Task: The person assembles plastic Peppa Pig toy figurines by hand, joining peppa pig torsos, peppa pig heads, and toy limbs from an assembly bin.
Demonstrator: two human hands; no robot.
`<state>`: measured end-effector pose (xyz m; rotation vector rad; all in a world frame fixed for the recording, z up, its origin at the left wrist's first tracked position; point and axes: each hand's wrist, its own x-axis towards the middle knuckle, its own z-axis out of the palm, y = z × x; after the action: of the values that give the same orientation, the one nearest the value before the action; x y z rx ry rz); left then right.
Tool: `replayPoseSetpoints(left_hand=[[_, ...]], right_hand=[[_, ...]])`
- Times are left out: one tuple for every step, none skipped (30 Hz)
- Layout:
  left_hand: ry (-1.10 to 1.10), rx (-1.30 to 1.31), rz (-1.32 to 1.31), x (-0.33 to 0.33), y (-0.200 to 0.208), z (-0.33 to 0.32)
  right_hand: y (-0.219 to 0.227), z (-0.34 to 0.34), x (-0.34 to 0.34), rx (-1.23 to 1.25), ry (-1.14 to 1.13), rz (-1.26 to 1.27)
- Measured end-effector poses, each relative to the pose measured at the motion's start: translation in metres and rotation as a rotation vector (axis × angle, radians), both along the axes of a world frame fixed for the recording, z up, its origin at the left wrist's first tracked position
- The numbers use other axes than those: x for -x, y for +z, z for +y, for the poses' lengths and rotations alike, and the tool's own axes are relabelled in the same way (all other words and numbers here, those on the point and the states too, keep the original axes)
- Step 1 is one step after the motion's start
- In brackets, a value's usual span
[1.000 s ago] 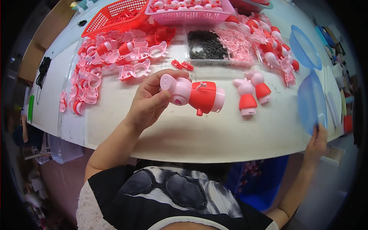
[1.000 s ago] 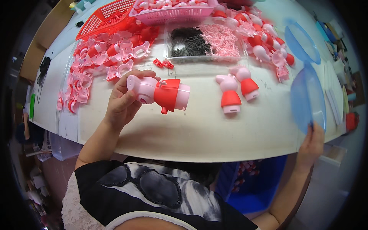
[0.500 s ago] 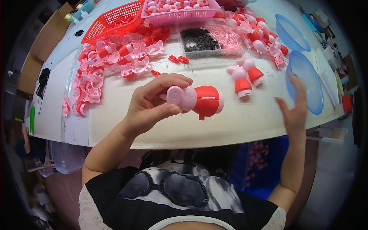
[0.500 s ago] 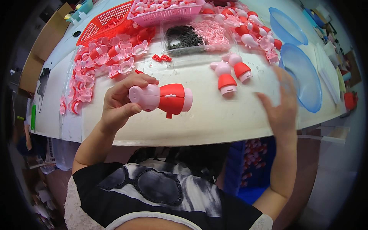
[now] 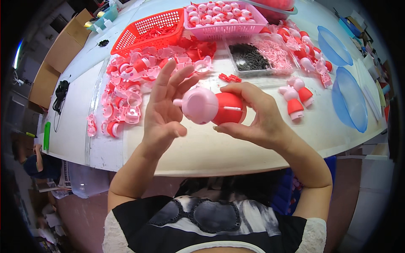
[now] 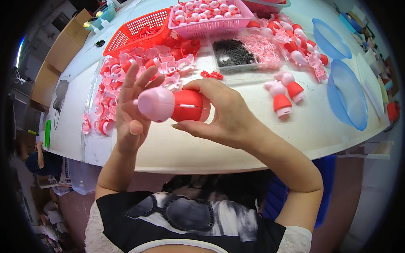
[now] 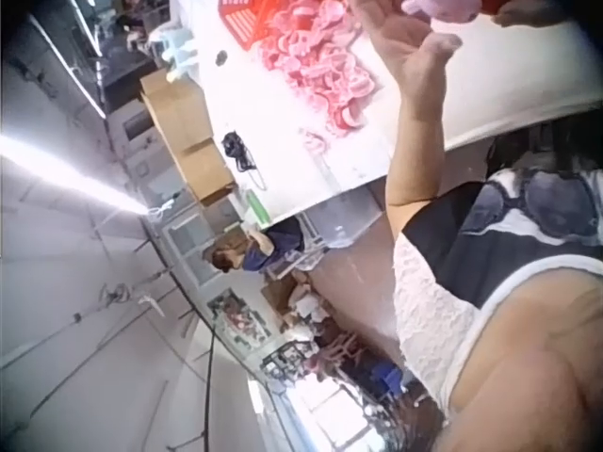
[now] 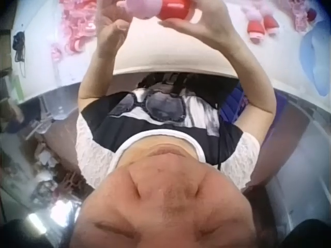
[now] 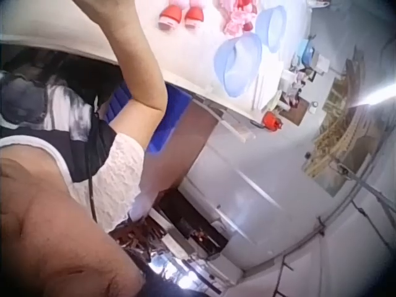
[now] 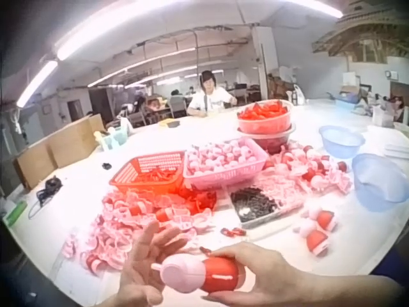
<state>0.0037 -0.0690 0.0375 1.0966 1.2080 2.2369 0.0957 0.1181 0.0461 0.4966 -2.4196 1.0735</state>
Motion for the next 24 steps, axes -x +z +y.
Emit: replayPoseSetpoints(left_hand=[[-0.003, -0.018, -0.060, 0.006, -0.007, 0.001], [-0.030, 0.074, -0.113, 0.009, -0.014, 0.001], [-0.056, 0.160, -0.173, 0.009, -0.022, -0.002], [-0.075, 0.227, -0.196, 0.008, -0.031, -0.004], [-0.134, 0.249, -0.250, 0.006, -0.035, -0.005], [-0.166, 0.238, -0.327, 0.006, -0.039, -0.006], [-0.197, 0.228, -0.405, 0.005, -0.043, -0.007], [-0.192, 0.234, -0.426, 0.005, -0.045, -0.005], [-0.168, 0.196, -0.339, 0.009, -0.046, -0.002], [-0.143, 0.159, -0.252, 0.010, -0.046, 0.000], [-0.139, 0.168, -0.269, 0.011, -0.045, -0.001], [-0.202, 0.210, -0.305, 0.012, -0.043, -0.004], [-0.266, 0.252, -0.342, 0.013, -0.044, -0.006], [-0.242, 0.260, -0.340, 0.012, -0.045, -0.006], [-0.237, 0.268, -0.351, 0.013, -0.048, -0.005], [-0.263, 0.233, -0.328, 0.015, -0.051, -0.004], [-0.288, 0.197, -0.303, 0.016, -0.054, -0.003], [-0.282, 0.203, -0.312, 0.016, -0.057, -0.003], [-0.275, 0.189, -0.288, 0.016, -0.060, -0.003], [-0.267, 0.175, -0.262, 0.017, -0.063, -0.003], [-0.269, 0.183, -0.269, 0.018, -0.065, -0.003], [-0.287, 0.213, -0.188, 0.021, -0.066, -0.003], [-0.305, 0.242, -0.106, 0.023, -0.067, -0.003], [-0.307, 0.247, -0.111, 0.024, -0.069, -0.002]], right_hand=[[-0.009, -0.006, 0.004, 0.228, 0.005, -0.058], [-0.018, -0.012, 0.007, 0.457, 0.010, -0.119], [-0.024, -0.019, 0.010, 0.457, 0.008, -0.124], [-0.029, -0.026, 0.011, 0.544, 0.039, -0.118], [-0.035, -0.030, 0.014, 0.632, 0.070, -0.114], [-0.044, -0.033, 0.017, 0.611, 0.073, -0.101], [-0.046, -0.034, 0.019, 0.619, 0.073, -0.119], [-0.047, -0.032, 0.020, 0.499, 0.041, -0.039], [-0.047, -0.031, 0.022, 0.377, 0.009, 0.043], [-0.044, -0.030, 0.023, 0.387, 0.010, 0.026], [-0.039, -0.030, 0.023, 0.270, -0.028, 0.094], [-0.036, -0.030, 0.024, 0.153, -0.063, 0.163], [-0.035, -0.029, 0.024, 0.165, -0.060, 0.150], [-0.034, -0.028, 0.023, 0.155, -0.072, 0.145], [-0.033, -0.027, 0.023, 0.143, -0.084, 0.142], [-0.030, -0.025, 0.021, 0.152, -0.082, 0.133], [-0.025, -0.023, 0.018, 0.203, -0.083, 0.148], [-0.025, -0.021, 0.015, 0.253, -0.082, 0.162], [-0.028, -0.018, 0.013, 0.261, -0.078, 0.154], [-0.031, -0.016, 0.012, 0.192, -0.093, 0.156], [-0.034, -0.015, 0.010, 0.124, -0.114, 0.157], [-0.033, -0.016, 0.011, 0.137, -0.129, 0.160], [-0.034, -0.014, 0.011, 0.145, -0.133, 0.155], [-0.035, -0.013, 0.010, 0.144, -0.117, 0.145]])
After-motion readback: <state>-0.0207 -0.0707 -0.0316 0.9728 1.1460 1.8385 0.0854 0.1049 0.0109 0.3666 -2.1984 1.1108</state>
